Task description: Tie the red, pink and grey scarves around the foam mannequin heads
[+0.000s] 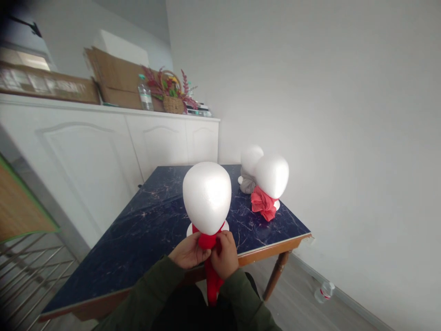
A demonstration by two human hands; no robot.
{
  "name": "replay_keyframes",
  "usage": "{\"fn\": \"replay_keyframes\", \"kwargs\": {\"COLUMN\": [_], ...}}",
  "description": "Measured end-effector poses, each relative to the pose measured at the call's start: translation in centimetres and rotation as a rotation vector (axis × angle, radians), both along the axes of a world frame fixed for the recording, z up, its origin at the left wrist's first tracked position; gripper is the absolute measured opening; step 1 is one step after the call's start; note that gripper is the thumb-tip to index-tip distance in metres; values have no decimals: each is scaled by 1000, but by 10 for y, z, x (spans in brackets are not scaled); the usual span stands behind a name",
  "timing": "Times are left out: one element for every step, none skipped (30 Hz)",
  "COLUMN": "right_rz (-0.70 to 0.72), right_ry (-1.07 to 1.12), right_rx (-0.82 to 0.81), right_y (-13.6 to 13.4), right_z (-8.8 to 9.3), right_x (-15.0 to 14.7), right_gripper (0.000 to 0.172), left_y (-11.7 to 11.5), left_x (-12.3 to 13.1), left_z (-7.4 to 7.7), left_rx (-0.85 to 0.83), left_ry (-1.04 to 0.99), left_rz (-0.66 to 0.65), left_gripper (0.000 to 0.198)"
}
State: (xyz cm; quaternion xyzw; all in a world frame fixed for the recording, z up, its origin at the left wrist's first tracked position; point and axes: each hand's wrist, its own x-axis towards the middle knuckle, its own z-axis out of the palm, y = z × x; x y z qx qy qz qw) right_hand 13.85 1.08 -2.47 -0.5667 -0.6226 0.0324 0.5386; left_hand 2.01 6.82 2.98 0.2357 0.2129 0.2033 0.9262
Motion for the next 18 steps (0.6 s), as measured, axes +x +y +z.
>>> {"fn": "replay_keyframes", "kwargs": {"right_rz": [1, -1, -3, -8, -18, -35, -53, -69, -75, -73, -61, -35, 12, 71, 133, 195, 241, 280], "right_ry": [31, 64, 93, 116, 134, 144, 148, 147, 149, 162, 195, 253, 340, 457, 595, 737, 842, 936], "right_rx": [-5, -21, -44, -65, -77, -71, -49, -18, 14, 37, 41, 20, -22, -67, -106, -144, -182, -218], "right_y": [-2, -3, -3, -4, -5, -6, -9, -12, -17, -23, -30, -37, -45, -52, -59, -65, -70, -75], "right_z": [1, 2, 3, 5, 8, 10, 13, 16, 20, 23, 26, 28, 30, 32, 34, 35, 35, 36], "right_x": [-1, -1, 0, 1, 3, 5, 7, 9, 10, 11, 12, 14, 16, 19, 22, 27, 32, 37], "right_gripper": [35, 34, 29, 21, 12, 5, 4, 5, 6, 7, 7, 8, 9, 11, 13, 15, 16, 17], "left_y": [-1, -1, 0, 0, 1, 2, 3, 3, 3, 3, 2, 2, 1, 0, -1, -2, -2, -2], "left_x": [1, 2, 2, 3, 4, 5, 6, 8, 9, 10, 11, 13, 14, 14, 15, 16, 17, 18], "left_z": [0, -1, -2, -3, -5, -6, -8, -9, -10, -10, -9, -9, -7, -6, -5, -4, -3, -4], "left_rx": [-13, -33, -51, -54, -54, -54, -56, -59, -62, -67, -71, -77, -79, -76, -69, -60, -54, -46], "left_ry": [-2, 0, 6, 14, 24, 35, 44, 52, 57, 59, 61, 61, 60, 58, 58, 61, 66, 73], "left_rz": [7, 8, 14, 28, 44, 65, 87, 109, 127, 140, 150, 155, 156, 158, 157, 153, 151, 148], "left_gripper": [24, 24, 25, 25, 25, 24, 23, 22, 21, 19, 18, 17, 16, 16, 16, 16, 16, 17]}}
